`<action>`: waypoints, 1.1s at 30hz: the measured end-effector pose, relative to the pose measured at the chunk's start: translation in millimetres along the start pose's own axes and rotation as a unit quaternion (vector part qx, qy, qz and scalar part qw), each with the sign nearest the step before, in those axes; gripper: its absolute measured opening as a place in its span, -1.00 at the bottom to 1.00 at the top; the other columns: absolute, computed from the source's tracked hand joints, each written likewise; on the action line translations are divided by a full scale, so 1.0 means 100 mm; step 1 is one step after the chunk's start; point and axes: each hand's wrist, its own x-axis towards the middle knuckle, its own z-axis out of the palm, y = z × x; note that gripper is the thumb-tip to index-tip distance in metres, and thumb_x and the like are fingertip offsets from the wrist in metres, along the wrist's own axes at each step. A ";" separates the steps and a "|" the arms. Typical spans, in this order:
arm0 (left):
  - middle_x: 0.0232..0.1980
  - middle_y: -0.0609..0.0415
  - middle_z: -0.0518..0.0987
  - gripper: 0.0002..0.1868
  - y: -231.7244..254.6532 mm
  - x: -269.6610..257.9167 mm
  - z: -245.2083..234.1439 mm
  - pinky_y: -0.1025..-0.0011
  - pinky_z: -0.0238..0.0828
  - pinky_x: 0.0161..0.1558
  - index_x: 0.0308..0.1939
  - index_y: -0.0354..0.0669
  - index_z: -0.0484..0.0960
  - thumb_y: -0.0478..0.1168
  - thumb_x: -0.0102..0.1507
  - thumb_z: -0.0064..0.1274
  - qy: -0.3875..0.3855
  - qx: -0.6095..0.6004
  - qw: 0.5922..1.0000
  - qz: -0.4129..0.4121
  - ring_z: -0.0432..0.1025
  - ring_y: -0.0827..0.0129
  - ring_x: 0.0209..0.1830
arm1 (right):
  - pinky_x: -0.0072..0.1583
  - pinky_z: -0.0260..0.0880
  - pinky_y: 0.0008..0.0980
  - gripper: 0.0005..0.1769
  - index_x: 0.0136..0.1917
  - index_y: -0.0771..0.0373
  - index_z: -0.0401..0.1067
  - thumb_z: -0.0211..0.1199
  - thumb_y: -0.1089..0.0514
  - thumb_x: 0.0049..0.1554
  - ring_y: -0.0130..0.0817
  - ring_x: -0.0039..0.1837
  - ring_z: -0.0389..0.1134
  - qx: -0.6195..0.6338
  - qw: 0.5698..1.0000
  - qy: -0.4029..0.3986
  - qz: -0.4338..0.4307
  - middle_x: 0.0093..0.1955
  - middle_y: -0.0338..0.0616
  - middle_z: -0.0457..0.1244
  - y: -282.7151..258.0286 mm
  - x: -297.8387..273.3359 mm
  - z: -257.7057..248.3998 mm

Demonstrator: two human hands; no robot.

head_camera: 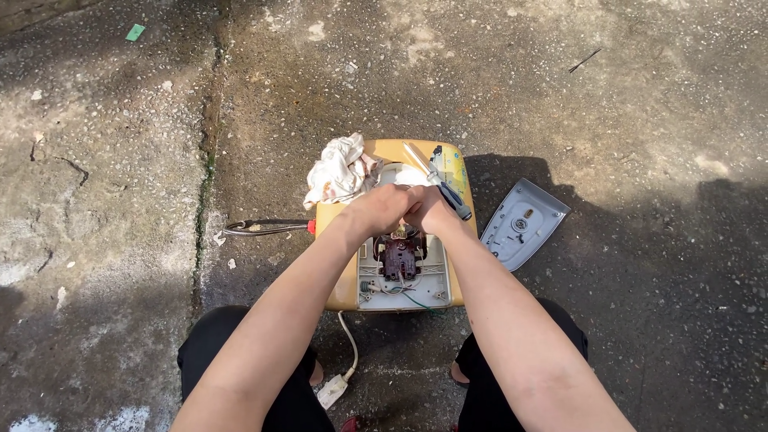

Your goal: Repairing the internal wiring and components of an electric iron on a concrete floor.

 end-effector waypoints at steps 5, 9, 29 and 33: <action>-0.25 -0.09 0.69 -0.85 0.04 -0.11 -0.03 0.04 0.65 -0.09 -0.23 -0.15 0.56 -0.38 0.14 -0.03 0.012 0.054 0.998 0.000 0.64 -0.05 -0.15 | 0.04 0.46 0.01 -0.78 -0.27 0.21 0.59 0.29 0.07 -0.15 0.11 0.08 0.45 -0.001 1.000 0.002 0.005 -0.13 0.02 0.45 0.06 0.05 0.10; -0.24 -0.10 0.70 -0.81 0.07 -0.14 -0.07 0.02 0.65 -0.12 -0.14 -0.15 0.56 -0.36 0.22 -0.14 0.023 0.053 0.998 -0.009 0.66 -0.04 -0.17 | 0.05 0.46 0.00 -0.79 -0.28 0.18 0.59 0.31 0.05 -0.17 0.06 0.08 0.46 -0.003 1.000 0.006 0.010 -0.13 -0.03 0.45 0.10 0.06 0.14; -0.21 -0.16 0.70 -0.82 -0.05 -0.03 0.17 0.07 0.66 -0.06 -0.07 -0.14 0.45 -0.24 0.37 -0.28 0.045 0.040 0.997 -0.039 0.66 -0.06 -0.14 | -0.20 0.40 -0.12 -0.78 -0.44 0.26 0.44 0.22 0.13 -0.03 0.07 -0.24 0.41 -0.112 0.991 -0.034 -0.070 -0.44 0.00 0.33 -0.07 -0.08 -0.06; -0.22 -0.12 0.71 -0.81 -0.08 -0.01 0.24 0.08 0.65 -0.06 -0.05 -0.21 0.42 -0.20 0.38 -0.24 0.054 0.087 0.994 -0.026 0.66 -0.03 -0.16 | -0.21 0.37 -0.21 -0.74 -0.56 0.15 0.36 0.23 0.14 -0.07 -0.14 -0.36 0.32 -0.075 0.995 -0.036 -0.047 -0.55 -0.19 0.23 -0.08 -0.14 -0.14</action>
